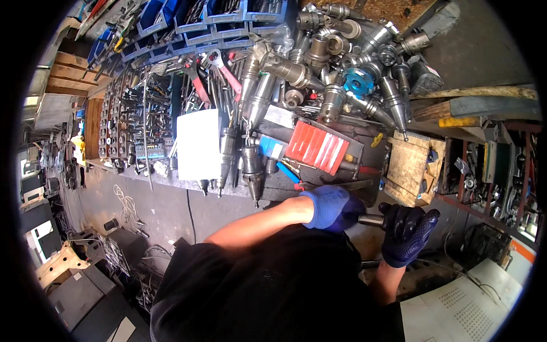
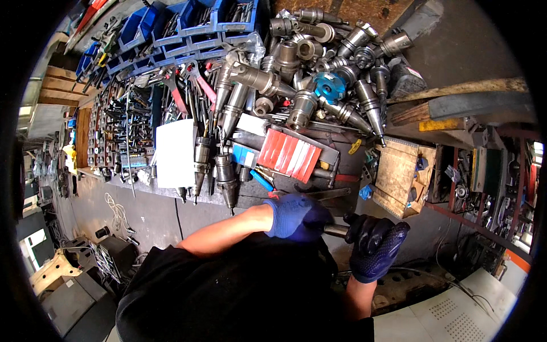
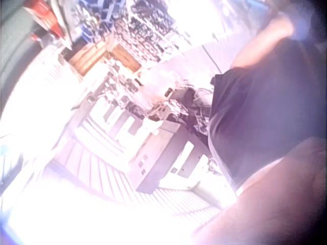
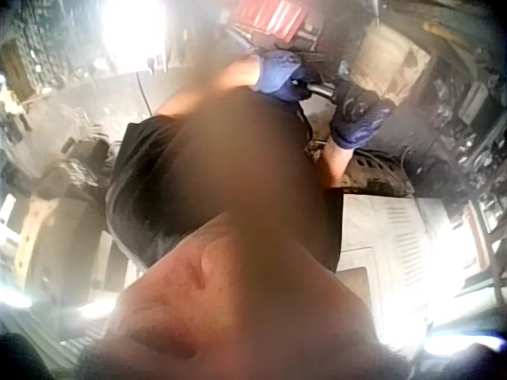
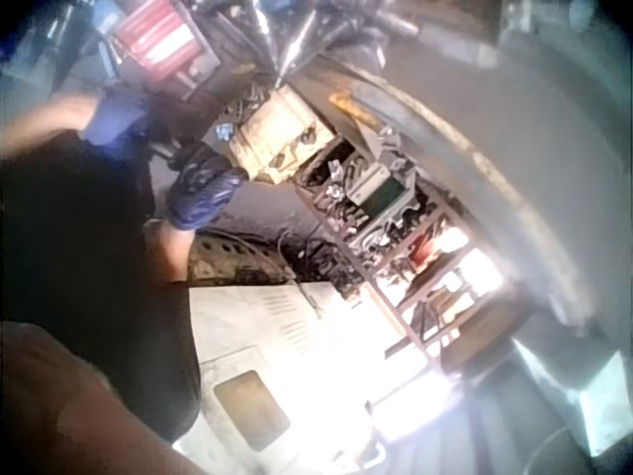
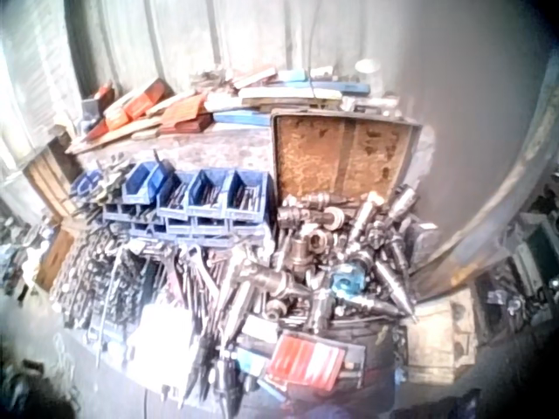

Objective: The person walks to a workbench, refers to a handwritten note, and picks up various metal CNC tool holders and components from the cluttered surface while holding a vernier caliper.

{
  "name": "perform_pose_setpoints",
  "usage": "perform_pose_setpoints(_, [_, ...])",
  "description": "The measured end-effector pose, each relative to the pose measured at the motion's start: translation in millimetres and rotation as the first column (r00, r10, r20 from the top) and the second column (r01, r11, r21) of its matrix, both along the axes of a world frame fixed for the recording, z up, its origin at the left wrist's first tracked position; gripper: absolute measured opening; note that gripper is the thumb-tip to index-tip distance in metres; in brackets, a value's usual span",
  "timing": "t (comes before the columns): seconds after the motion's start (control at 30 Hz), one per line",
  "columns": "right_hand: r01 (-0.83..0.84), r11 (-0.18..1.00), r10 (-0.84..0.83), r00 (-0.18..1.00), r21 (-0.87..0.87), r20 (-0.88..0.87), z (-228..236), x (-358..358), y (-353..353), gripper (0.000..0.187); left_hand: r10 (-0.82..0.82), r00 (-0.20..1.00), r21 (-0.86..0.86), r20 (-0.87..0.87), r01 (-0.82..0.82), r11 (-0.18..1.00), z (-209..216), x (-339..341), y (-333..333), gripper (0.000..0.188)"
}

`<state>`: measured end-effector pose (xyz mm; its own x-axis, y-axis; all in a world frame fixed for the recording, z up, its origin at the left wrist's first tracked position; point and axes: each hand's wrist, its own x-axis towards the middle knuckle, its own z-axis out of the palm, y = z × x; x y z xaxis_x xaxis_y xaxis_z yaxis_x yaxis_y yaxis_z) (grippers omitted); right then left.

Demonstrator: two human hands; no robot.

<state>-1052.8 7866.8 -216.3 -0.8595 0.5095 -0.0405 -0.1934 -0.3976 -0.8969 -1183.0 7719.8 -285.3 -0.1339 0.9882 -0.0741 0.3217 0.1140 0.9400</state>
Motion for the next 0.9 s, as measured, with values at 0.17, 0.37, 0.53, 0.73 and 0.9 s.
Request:
perform_pose_setpoints(0.17, [0.134, 0.946, -0.162, 0.984, 0.294, 0.070, -9.0, 18.2, 16.7, 0.056, 0.164, 0.984, 0.016, -0.071, -0.163, 0.986, -17.5, -20.8, -2.5, 0.020])
perform_pose_setpoints(0.37, [0.120, 0.964, -0.139, 0.988, 0.238, 0.066, -18.3, 43.5, 35.5, 0.053, 0.360, 0.770, -0.050, 0.527, -0.395, 0.917, -13.9, -26.1, 56.1, 0.038])
perform_pose_setpoints(0.53, [0.227, 0.941, -0.271, 0.949, 0.252, 0.160, -24.3, 66.8, 35.9, 0.052, 0.421, 0.322, -0.116, 0.848, -0.663, 0.740, -49.4, -11.1, 149.1, 0.049])
perform_pose_setpoints(0.73, [0.374, 0.813, -0.541, 0.769, 0.446, 0.341, -20.3, 82.4, 31.3, 0.054, 0.949, 0.294, 0.212, 0.116, -0.941, 0.265, -47.9, -60.1, 200.1, 0.067])
perform_pose_setpoints(0.9, [0.334, 0.816, -0.516, 0.789, 0.472, 0.334, -42.2, 109.9, 42.5, 0.053, 0.809, 0.478, 0.007, -0.342, -0.860, 0.511, -48.4, -77.2, 218.0, 0.091])
